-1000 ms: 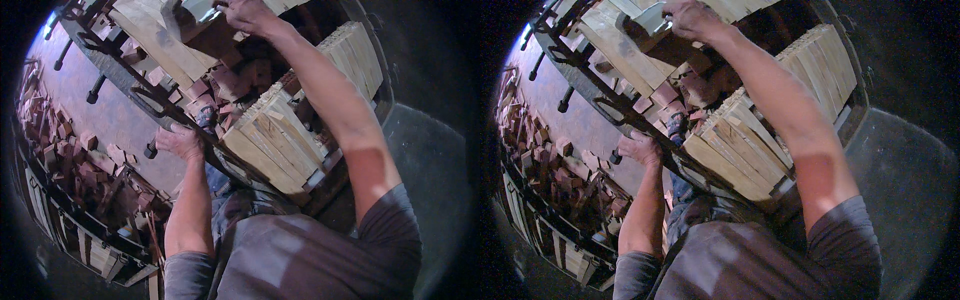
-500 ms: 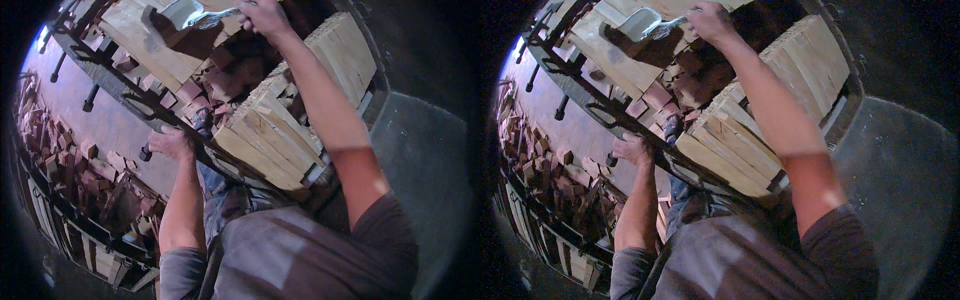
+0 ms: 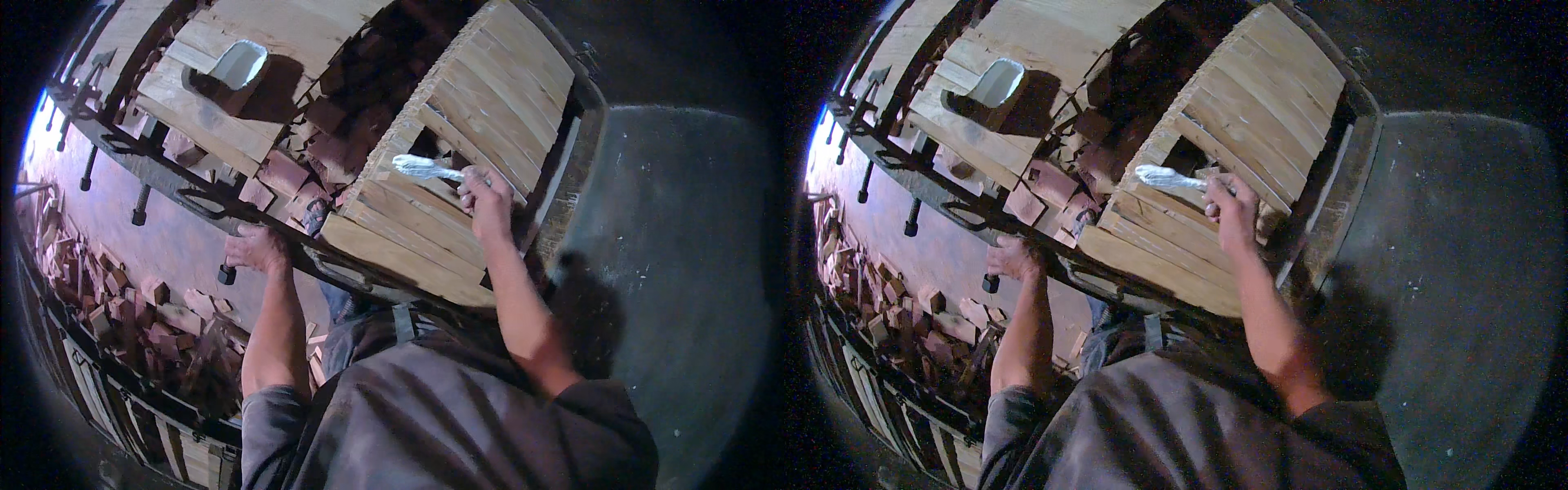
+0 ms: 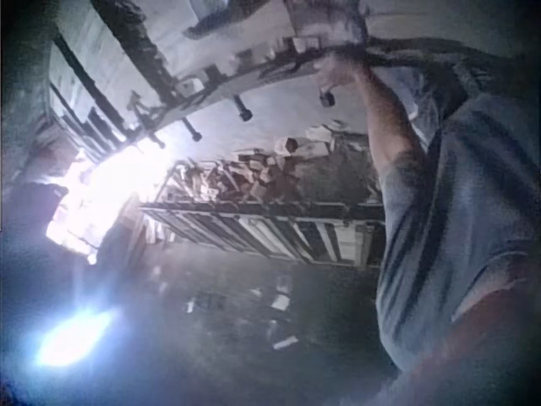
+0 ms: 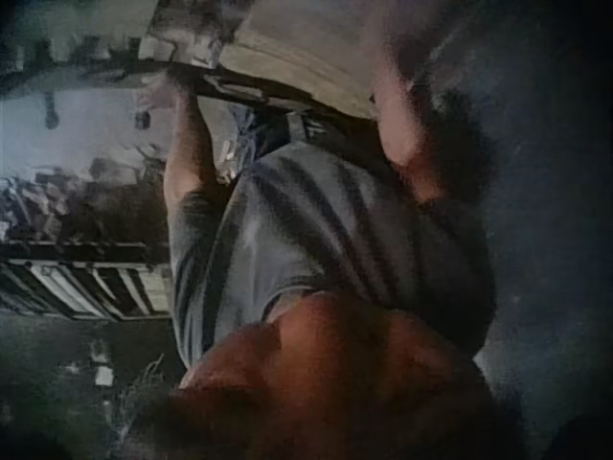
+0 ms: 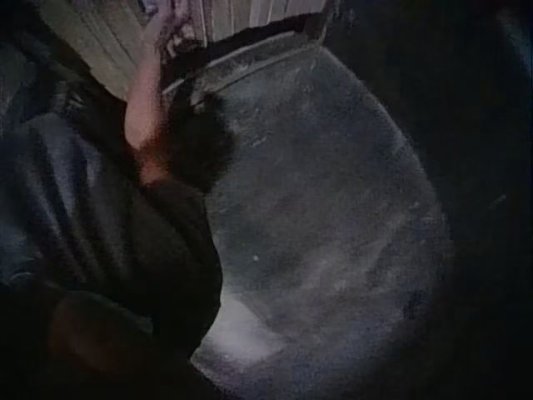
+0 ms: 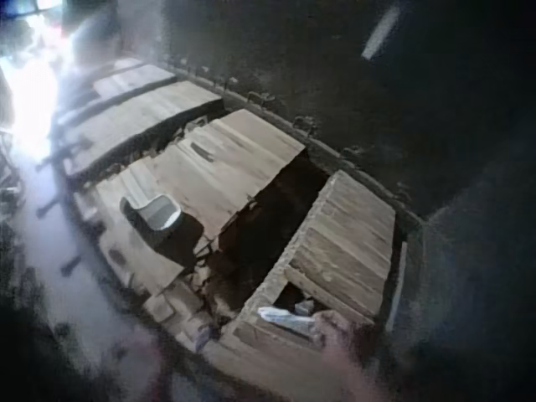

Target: The person repeatedly applies a white substance to the edges of wooden planks using a brush and then places each plank into a wooden crate. The person handles the planks one at a time, applying the substance to the edges before stacking them inside the crate.

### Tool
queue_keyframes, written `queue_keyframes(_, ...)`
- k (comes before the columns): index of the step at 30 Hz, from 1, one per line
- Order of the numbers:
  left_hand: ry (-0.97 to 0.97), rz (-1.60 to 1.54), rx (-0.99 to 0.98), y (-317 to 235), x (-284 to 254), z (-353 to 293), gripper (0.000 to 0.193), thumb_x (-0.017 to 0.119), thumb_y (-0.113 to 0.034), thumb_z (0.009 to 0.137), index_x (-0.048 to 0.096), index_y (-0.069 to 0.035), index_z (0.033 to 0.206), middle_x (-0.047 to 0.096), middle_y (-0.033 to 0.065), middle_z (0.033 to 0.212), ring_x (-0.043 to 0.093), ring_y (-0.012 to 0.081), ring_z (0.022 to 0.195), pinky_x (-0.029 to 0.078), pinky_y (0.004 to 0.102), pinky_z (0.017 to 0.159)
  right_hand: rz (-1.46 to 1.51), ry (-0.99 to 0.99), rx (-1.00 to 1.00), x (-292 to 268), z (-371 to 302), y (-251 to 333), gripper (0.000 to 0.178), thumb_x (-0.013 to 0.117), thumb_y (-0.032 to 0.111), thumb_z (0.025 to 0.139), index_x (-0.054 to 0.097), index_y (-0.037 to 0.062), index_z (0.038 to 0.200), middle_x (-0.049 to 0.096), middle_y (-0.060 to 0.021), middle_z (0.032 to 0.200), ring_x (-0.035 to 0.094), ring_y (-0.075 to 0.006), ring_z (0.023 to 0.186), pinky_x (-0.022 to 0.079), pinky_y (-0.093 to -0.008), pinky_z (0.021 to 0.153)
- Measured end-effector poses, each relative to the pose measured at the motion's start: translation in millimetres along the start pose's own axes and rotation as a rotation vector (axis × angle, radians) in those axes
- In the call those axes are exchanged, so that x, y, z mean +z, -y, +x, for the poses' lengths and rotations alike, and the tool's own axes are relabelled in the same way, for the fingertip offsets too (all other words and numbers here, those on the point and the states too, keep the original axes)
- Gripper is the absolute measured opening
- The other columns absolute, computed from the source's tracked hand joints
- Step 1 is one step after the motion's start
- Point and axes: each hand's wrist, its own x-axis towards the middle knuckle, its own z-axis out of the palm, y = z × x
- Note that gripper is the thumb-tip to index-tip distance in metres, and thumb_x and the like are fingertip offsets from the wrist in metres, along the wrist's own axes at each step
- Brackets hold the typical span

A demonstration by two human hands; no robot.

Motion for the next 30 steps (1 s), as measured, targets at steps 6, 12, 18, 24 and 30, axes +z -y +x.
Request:
queue_keyframes(6, -0.079, 0.121, 0.031, 18.2, 21.3, 3.1, 0.036, 0.044, -0.029, 0.09, 0.052, 0.004, 0.103, 0.052, 0.0242, 0.104, 0.042, 0.0438, 0.106, 0.03, 0.0523, 0.095, -0.269, -0.021, -0.177, 8.5, -13.2, -18.0, 0.017, 0.064, 0.02, 0.085, 0.064, 0.003, 0.088, 0.06, -0.0038, 0.071, 0.055, -0.0115, 0.061, 0.044, -0.0274, 0.054)
queue_keyframes(12, -0.024, 0.031, -0.03, 1.7, 5.2, 0.1, 0.038, 0.042, -0.03, 0.091, 0.053, 0.004, 0.101, 0.052, 0.0247, 0.105, 0.043, 0.0441, 0.105, 0.03, 0.0525, 0.095, -0.52, -0.114, -0.325, 0.3, -20.6, -27.3, 0.016, 0.065, 0.018, 0.084, 0.065, 0.0035, 0.091, 0.062, -0.0053, 0.072, 0.056, -0.0139, 0.067, 0.045, -0.0306, 0.064)
queue_keyframes(18, -0.112, 0.093, -0.022, 19.6, 27.1, 4.8, 0.032, 0.043, -0.028, 0.09, 0.056, 0.001, 0.095, 0.054, 0.021, 0.102, 0.048, 0.039, 0.1, 0.033, 0.0503, 0.091, -0.551, -0.214, -0.288, -26.8, -24.0, -46.1, 0.015, 0.067, 0.017, 0.083, 0.067, 0.0036, 0.089, 0.063, -0.0042, 0.074, 0.056, -0.0123, 0.068, 0.046, -0.0291, 0.065)
queue_keyframes(24, 0.124, 0.444, 0.159, 7.1, 11.6, 4.4, 0.026, 0.046, -0.026, 0.088, 0.06, -0.005, 0.094, 0.055, 0.0155, 0.102, 0.049, 0.0314, 0.1, 0.034, 0.0479, 0.087, -0.607, -0.297, -0.268, -69.0, -36.7, -48.9, 0.016, 0.067, 0.014, 0.081, 0.066, 0.0009, 0.088, 0.068, -0.0095, 0.081, 0.061, -0.0172, 0.078, 0.048, -0.0321, 0.075)
queue_keyframes(30, 0.083, 0.407, 0.061, 11.8, 23.0, 9.2, 0.031, 0.047, -0.03, 0.088, 0.061, -0.006, 0.101, 0.055, 0.0148, 0.106, 0.049, 0.032, 0.102, 0.034, 0.0485, 0.088, -0.683, -0.368, -0.292, -122.5, -44.8, -81.3, 0.015, 0.066, 0.012, 0.082, 0.066, 0.0012, 0.092, 0.066, -0.0072, 0.08, 0.061, -0.0149, 0.073, 0.048, -0.0301, 0.07)
